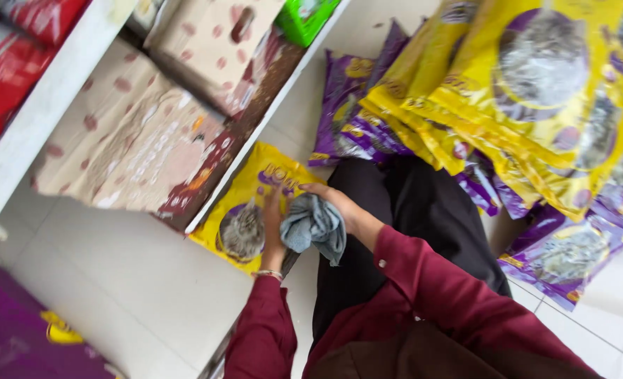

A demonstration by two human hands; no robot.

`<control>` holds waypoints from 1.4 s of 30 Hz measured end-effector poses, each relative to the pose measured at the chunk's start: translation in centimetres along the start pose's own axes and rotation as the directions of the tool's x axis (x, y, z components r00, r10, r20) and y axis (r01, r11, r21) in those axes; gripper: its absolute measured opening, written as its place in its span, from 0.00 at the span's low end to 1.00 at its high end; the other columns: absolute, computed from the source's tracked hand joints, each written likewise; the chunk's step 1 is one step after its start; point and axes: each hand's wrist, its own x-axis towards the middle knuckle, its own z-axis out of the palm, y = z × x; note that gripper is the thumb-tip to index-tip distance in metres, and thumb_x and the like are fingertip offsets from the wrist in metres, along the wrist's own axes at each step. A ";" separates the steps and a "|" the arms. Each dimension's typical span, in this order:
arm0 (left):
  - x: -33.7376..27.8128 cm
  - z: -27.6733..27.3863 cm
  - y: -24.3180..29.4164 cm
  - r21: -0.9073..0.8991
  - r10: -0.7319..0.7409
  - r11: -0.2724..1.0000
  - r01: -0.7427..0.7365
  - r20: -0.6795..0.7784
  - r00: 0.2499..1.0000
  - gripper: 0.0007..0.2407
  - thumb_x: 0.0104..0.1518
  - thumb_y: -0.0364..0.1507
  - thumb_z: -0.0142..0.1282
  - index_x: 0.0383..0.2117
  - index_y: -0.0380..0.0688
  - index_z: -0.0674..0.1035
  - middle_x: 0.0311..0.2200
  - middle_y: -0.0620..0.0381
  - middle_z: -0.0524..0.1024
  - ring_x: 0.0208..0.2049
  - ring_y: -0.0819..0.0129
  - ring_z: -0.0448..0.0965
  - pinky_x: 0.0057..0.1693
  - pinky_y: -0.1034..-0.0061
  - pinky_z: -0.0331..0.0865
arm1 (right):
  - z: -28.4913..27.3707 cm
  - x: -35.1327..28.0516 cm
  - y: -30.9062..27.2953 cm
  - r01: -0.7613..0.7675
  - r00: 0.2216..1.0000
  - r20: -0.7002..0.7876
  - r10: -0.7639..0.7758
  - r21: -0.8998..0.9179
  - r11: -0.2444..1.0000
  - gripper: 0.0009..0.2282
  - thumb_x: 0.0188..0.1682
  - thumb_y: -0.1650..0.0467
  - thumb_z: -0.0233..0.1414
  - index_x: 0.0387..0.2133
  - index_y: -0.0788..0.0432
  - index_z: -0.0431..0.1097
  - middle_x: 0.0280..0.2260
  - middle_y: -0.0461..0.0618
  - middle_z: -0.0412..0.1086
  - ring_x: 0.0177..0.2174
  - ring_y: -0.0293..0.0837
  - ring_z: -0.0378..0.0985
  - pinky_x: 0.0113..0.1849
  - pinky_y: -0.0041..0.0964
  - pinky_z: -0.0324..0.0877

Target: Cleaning and wiping down bags of cat food using a grey cloth.

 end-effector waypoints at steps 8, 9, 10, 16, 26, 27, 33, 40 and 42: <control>2.7 8.3 19.0 -0.507 0.183 0.859 -0.078 0.161 0.970 0.13 0.65 0.38 0.51 0.49 0.47 0.78 0.38 0.47 0.79 0.33 0.60 0.84 0.32 0.73 0.79 | -10.9 -14.5 -10.2 0.388 0.902 -0.242 -0.357 0.097 0.916 0.18 0.54 0.66 0.46 0.56 0.57 0.72 0.44 0.58 0.74 0.48 0.48 0.76 0.56 0.45 0.66; 2.8 9.3 21.9 -0.549 0.236 0.826 -0.127 0.134 0.962 0.11 0.65 0.35 0.52 0.49 0.46 0.77 0.36 0.48 0.77 0.29 0.62 0.84 0.26 0.76 0.79 | -12.9 -15.9 -10.7 0.450 0.864 -0.306 -0.399 0.113 0.886 0.18 0.53 0.66 0.47 0.54 0.58 0.72 0.44 0.58 0.74 0.48 0.47 0.76 0.56 0.43 0.66; 3.5 10.5 23.7 -0.558 0.251 0.819 -0.132 0.142 0.958 0.11 0.65 0.35 0.52 0.49 0.46 0.77 0.36 0.48 0.77 0.29 0.62 0.84 0.26 0.76 0.79 | -15.0 -16.4 -11.1 0.464 0.854 -0.318 -0.411 0.111 0.879 0.18 0.53 0.66 0.47 0.54 0.58 0.72 0.44 0.58 0.74 0.48 0.47 0.76 0.56 0.43 0.66; 5.3 13.1 31.5 -0.708 0.045 0.676 0.205 0.317 0.947 0.29 0.58 0.46 0.59 0.48 0.32 0.58 0.40 0.35 0.73 0.28 0.51 0.85 0.31 0.61 0.84 | -25.0 -17.8 -12.6 0.585 0.789 -0.435 -0.434 0.318 0.746 0.20 0.49 0.57 0.56 0.45 0.60 0.74 0.41 0.55 0.78 0.45 0.50 0.81 0.53 0.51 0.71; 2.5 10.9 29.2 -0.677 0.078 0.567 0.469 0.611 0.788 0.20 0.52 0.28 0.64 0.47 0.37 0.67 0.34 0.45 0.74 0.20 0.53 0.83 0.27 0.72 0.82 | -34.0 -17.5 -15.3 0.454 0.793 -0.402 -0.457 -0.110 0.884 0.23 0.47 0.55 0.61 0.41 0.65 0.73 0.38 0.58 0.74 0.43 0.52 0.77 0.53 0.55 0.66; 1.5 10.2 28.4 -0.599 0.099 0.612 0.517 0.706 0.701 0.21 0.49 0.29 0.67 0.46 0.39 0.70 0.32 0.48 0.75 0.19 0.56 0.82 0.25 0.74 0.80 | -37.5 -16.3 -15.0 0.411 0.797 -0.355 -0.488 -0.274 0.870 0.22 0.48 0.56 0.61 0.37 0.66 0.73 0.37 0.58 0.72 0.43 0.50 0.74 0.51 0.55 0.65; -2.2 6.0 23.4 -0.350 0.029 0.763 0.543 0.858 0.513 0.51 0.50 0.49 0.65 0.70 0.33 0.40 0.66 0.28 0.50 0.66 0.35 0.55 0.63 0.47 0.60 | -34.0 -23.2 -7.8 0.134 0.938 -0.176 -0.299 -0.611 0.780 0.26 0.43 0.61 0.63 0.51 0.67 0.75 0.49 0.64 0.73 0.52 0.58 0.73 0.55 0.53 0.63; -6.7 8.2 22.5 -0.582 0.146 0.587 0.563 0.760 0.633 0.39 0.47 0.32 0.70 0.67 0.46 0.59 0.54 0.51 0.68 0.56 0.63 0.67 0.62 0.65 0.64 | -32.3 -27.4 -6.9 0.062 0.978 -0.091 -0.187 -0.729 0.682 0.21 0.45 0.62 0.61 0.45 0.67 0.81 0.42 0.63 0.76 0.46 0.56 0.75 0.52 0.54 0.65; -8.1 9.5 19.1 -0.615 0.208 0.542 0.573 0.759 0.617 0.33 0.45 0.18 0.54 0.64 0.47 0.64 0.54 0.50 0.72 0.48 0.61 0.73 0.53 0.74 0.66 | -31.2 -29.7 -7.9 -0.148 0.984 -0.179 -0.011 -0.841 0.521 0.24 0.46 0.61 0.53 0.56 0.56 0.74 0.55 0.42 0.78 0.52 0.39 0.78 0.56 0.33 0.66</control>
